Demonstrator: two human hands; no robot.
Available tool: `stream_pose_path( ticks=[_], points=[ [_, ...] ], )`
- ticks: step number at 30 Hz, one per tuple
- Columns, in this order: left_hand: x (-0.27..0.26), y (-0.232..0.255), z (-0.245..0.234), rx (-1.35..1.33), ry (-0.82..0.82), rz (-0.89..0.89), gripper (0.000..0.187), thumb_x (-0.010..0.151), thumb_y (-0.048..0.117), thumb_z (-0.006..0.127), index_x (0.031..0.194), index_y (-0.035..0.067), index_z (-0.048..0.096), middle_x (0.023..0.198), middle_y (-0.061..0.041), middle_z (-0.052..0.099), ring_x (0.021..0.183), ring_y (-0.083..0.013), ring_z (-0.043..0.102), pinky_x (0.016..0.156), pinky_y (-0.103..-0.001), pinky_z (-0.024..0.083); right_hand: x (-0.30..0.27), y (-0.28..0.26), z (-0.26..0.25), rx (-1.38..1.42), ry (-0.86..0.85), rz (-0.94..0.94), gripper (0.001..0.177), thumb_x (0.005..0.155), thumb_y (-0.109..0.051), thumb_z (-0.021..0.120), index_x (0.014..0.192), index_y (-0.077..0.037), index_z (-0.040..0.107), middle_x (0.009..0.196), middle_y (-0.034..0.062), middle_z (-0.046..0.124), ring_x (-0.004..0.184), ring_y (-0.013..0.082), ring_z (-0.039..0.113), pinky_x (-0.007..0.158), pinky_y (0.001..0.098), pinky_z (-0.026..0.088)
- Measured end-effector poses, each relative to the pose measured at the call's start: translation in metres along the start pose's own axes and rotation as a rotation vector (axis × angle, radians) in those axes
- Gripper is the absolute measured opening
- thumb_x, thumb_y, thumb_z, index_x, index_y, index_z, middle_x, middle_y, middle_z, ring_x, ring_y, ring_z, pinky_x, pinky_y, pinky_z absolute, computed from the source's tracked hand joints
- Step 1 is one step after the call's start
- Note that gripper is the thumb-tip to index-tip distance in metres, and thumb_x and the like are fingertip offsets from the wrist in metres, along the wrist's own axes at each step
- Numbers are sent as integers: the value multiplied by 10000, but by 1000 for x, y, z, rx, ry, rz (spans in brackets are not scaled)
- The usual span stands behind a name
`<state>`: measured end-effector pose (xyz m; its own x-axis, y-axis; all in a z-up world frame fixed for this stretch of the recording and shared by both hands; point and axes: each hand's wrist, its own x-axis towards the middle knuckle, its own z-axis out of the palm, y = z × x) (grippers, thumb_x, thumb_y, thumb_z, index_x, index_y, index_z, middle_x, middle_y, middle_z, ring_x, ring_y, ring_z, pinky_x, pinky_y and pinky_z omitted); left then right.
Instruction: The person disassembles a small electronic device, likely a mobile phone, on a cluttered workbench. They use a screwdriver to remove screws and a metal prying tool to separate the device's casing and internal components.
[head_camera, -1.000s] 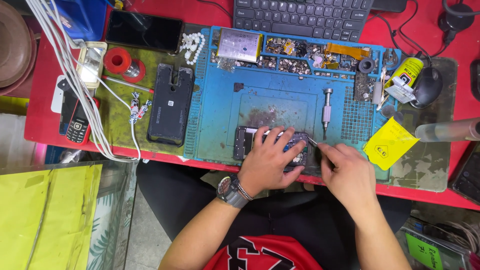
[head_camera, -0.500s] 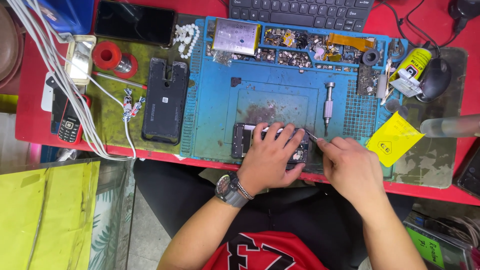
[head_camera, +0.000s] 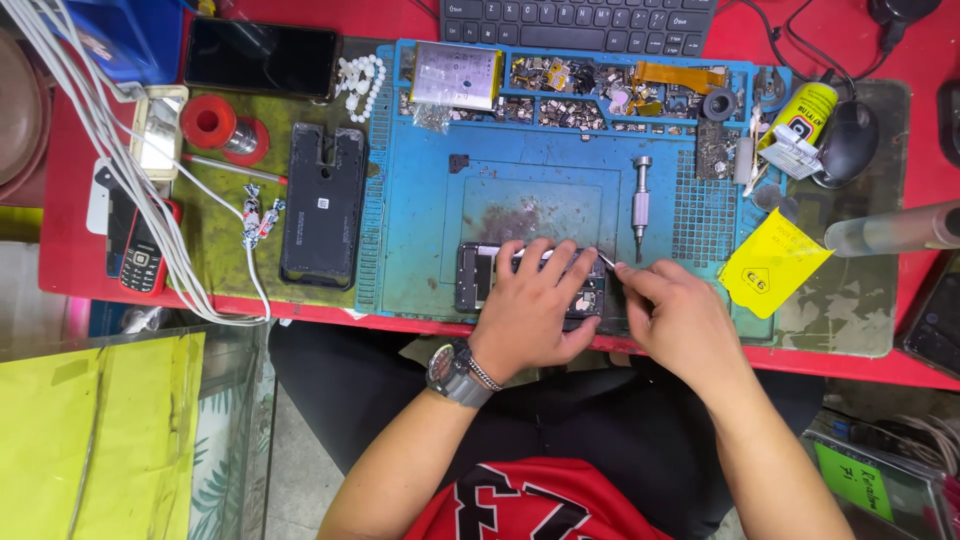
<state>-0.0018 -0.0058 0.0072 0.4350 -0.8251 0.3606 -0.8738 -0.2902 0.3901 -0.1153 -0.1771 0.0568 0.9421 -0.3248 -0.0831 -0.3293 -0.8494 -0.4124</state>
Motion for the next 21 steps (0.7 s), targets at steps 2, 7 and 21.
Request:
stream_pose_path(
  ticks=[2,7,21],
  points=[
    [0,1,0,13,0,-2,743,800,491,621,1420,91,533,1271,-145,569,1227,-340,511,1053,-576,297,-4,4,5,7,5,27,234,940,-132,632,1078,-180,814,793,62,666,801,392,710,677,479,588],
    [1,1,-4,19,-18,-19,781,791,506,631,1426,64,523,1281,-134,569,1227,-313,509,1065,-550,295,-13,1,14,-77,12,65,352,940,-122,580,1227,-175,778,840,101,641,770,441,691,657,545,577],
    [1,1,-2,33,2,-25,786,795,548,613,1409,64,533,1275,-113,566,1217,-297,516,1065,-535,300,-16,-5,34,-83,126,76,335,1009,-176,546,1330,-124,626,850,143,725,749,447,723,666,563,586]
  ],
)
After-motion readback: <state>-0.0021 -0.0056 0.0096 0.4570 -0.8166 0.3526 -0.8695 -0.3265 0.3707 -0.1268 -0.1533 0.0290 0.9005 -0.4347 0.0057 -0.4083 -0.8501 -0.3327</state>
